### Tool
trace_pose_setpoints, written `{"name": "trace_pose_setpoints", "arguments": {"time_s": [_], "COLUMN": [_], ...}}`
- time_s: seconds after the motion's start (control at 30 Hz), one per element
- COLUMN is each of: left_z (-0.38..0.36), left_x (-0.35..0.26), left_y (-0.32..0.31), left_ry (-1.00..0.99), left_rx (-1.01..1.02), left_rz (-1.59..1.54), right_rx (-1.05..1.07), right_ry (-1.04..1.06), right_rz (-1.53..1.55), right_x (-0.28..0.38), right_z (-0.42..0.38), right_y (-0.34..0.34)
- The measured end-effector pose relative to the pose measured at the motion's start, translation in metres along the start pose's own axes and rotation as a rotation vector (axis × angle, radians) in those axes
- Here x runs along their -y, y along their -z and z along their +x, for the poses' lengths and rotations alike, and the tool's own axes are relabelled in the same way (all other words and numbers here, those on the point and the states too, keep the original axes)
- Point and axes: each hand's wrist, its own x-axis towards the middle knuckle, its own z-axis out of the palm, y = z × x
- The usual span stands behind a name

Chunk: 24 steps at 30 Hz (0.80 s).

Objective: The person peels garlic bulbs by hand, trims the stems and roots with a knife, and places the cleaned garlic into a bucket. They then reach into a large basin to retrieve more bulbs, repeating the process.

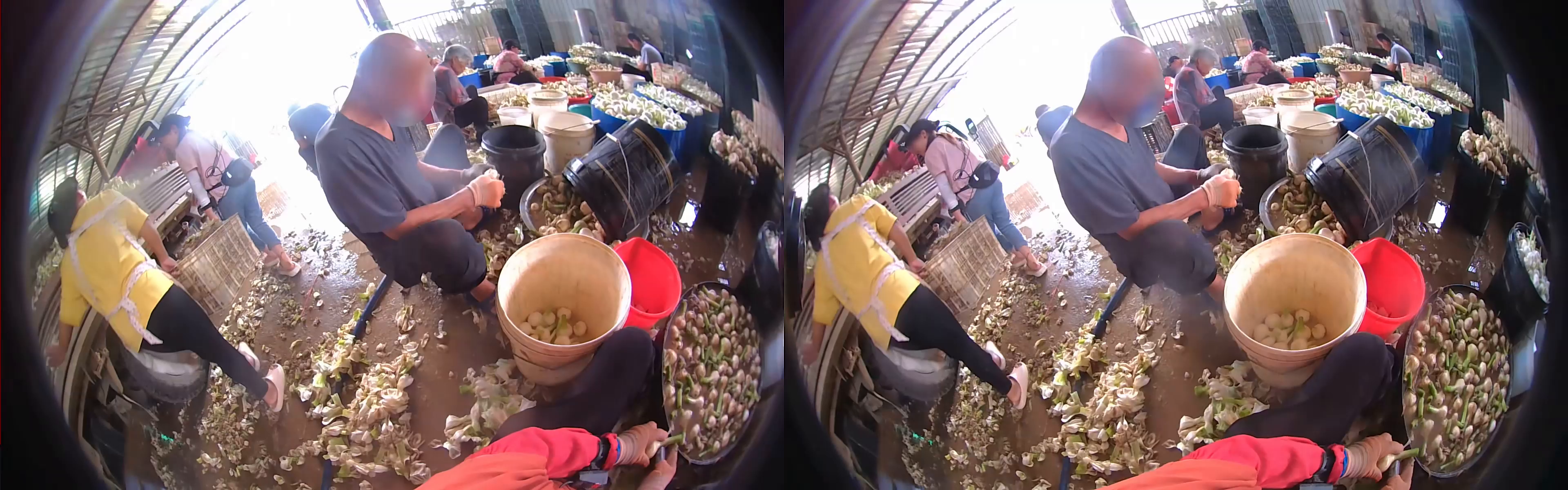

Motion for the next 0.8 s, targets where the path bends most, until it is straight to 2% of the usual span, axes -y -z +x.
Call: {"name": "trace_pose_setpoints", "arguments": {"time_s": [0.17, 0.23, 0.27, 0.3, 0.37, 0.5, 0.57, 0.63, 0.7, 0.73, 0.77, 0.8], "left_z": [-0.004, -0.004, -0.003, -0.003, -0.006, -0.008, -0.008, -0.007, -0.002, -0.004, -0.008, -0.003], "left_x": [-0.004, -0.005, 0.001, -0.003, -0.012, -0.018, -0.023, -0.020, -0.001, -0.001, -0.013, -0.011], "left_y": [-0.005, -0.006, -0.007, -0.004, 0.002, 0.001, 0.000, -0.003, -0.019, -0.026, -0.005, -0.008], "left_ry": [-0.034, -0.043, -0.034, -0.025, 0.005, 0.016, 0.017, 0.020, -0.072, 0.090, 0.109, 0.278], "left_rx": [-0.018, 0.013, -0.036, -0.083, -0.056, 0.027, 0.046, 0.081, -0.015, 0.080, 0.265, 0.250], "left_rz": [0.009, 0.009, -0.089, -0.187, -0.291, -0.244, -0.063, -0.026, -0.156, -0.869, -1.180, -1.283], "right_rx": [-0.022, 0.006, 0.010, -0.011, 0.287, 0.209, 0.133, 0.092, 0.074, 0.049, 0.021, 0.023], "right_ry": [0.025, 0.009, 0.153, 0.152, 0.173, 0.098, 0.115, 0.126, 0.149, 0.198, 0.247, 0.232], "right_rz": [-0.119, 0.014, 0.037, 0.039, 0.298, 0.368, 0.344, 0.291, 0.173, 0.146, 0.120, 0.209], "right_x": [-0.018, -0.031, -0.036, -0.037, -0.039, -0.061, -0.074, -0.074, -0.059, -0.039, -0.030, -0.027], "right_z": [0.007, 0.013, 0.016, 0.020, 0.028, 0.034, 0.037, 0.035, 0.023, 0.011, 0.004, 0.008], "right_y": [0.008, 0.011, 0.013, 0.015, 0.019, 0.026, 0.028, 0.028, 0.023, 0.018, 0.018, 0.020]}}
